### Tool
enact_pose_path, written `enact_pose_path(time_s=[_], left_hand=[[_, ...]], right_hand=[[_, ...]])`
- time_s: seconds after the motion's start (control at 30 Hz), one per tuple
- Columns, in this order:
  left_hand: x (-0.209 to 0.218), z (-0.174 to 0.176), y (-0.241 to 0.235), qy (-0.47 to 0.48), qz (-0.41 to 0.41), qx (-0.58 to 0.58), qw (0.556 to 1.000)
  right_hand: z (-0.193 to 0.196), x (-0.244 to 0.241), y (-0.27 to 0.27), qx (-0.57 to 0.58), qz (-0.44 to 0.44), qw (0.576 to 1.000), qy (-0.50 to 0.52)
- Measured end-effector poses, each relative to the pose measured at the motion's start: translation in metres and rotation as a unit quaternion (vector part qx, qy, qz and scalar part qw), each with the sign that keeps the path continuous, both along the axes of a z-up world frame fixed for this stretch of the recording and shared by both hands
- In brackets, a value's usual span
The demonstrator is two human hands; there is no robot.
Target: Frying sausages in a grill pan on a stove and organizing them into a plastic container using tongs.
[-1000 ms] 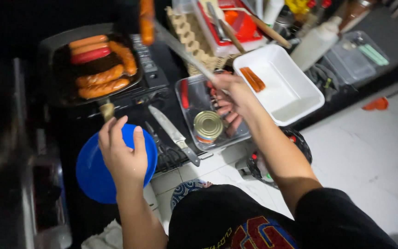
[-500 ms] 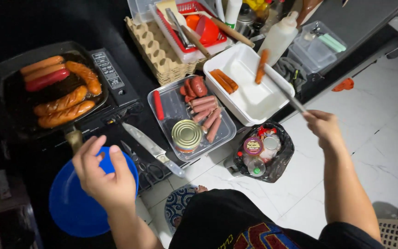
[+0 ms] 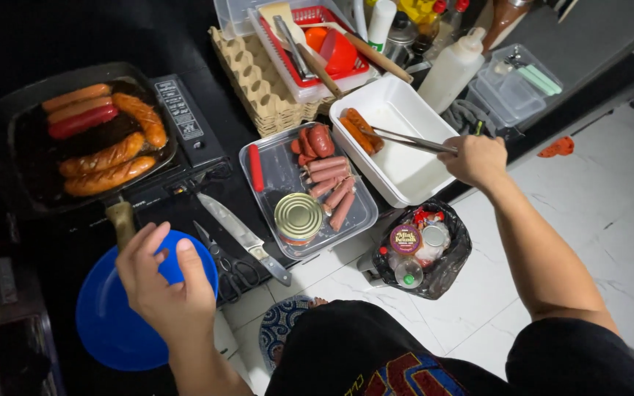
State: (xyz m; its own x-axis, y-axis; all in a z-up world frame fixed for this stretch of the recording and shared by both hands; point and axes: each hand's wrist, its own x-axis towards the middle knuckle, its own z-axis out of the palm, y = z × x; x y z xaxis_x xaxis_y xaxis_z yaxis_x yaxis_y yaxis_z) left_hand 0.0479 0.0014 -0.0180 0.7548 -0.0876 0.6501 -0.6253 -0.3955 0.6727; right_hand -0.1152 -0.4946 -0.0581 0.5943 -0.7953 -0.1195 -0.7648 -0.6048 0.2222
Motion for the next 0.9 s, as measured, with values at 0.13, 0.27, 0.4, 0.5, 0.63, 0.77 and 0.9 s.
enact_pose_path(time_s=[0.13, 0.27, 0.4, 0.5, 0.63, 0.77, 0.9], left_hand=[[-0.002, 0.003, 0.0, 0.012, 0.001, -0.001, 1.0], [-0.001, 0.001, 0.001, 0.024, 0.001, 0.005, 1.0], [0.0, 0.0, 0.005, 0.034, 0.008, -0.011, 0.999], [0.0, -0.002, 0.012, 0.039, 0.014, -0.018, 0.999], [0.002, -0.002, 0.022, 0.014, 0.021, -0.005, 1.0], [-0.001, 0.002, 0.029, 0.02, 0.017, -0.024, 0.999], [-0.003, 0.0, 0.037, 0.038, 0.029, -0.03, 0.998]], right_hand=[[0.019, -0.008, 0.003, 0.048, -0.012, 0.998, -0.03], [0.033, -0.033, 0.023, 0.0, 0.037, 0.997, -0.062], [0.026, -0.046, 0.052, -0.057, 0.152, 0.983, -0.082], [-0.004, -0.016, 0.068, -0.171, 0.317, 0.928, -0.097], [-0.014, 0.06, 0.084, -0.306, 0.479, 0.81, -0.143], [-0.005, 0.124, 0.106, -0.36, 0.609, 0.693, -0.137], [-0.004, 0.16, 0.121, -0.322, 0.667, 0.669, -0.065]])
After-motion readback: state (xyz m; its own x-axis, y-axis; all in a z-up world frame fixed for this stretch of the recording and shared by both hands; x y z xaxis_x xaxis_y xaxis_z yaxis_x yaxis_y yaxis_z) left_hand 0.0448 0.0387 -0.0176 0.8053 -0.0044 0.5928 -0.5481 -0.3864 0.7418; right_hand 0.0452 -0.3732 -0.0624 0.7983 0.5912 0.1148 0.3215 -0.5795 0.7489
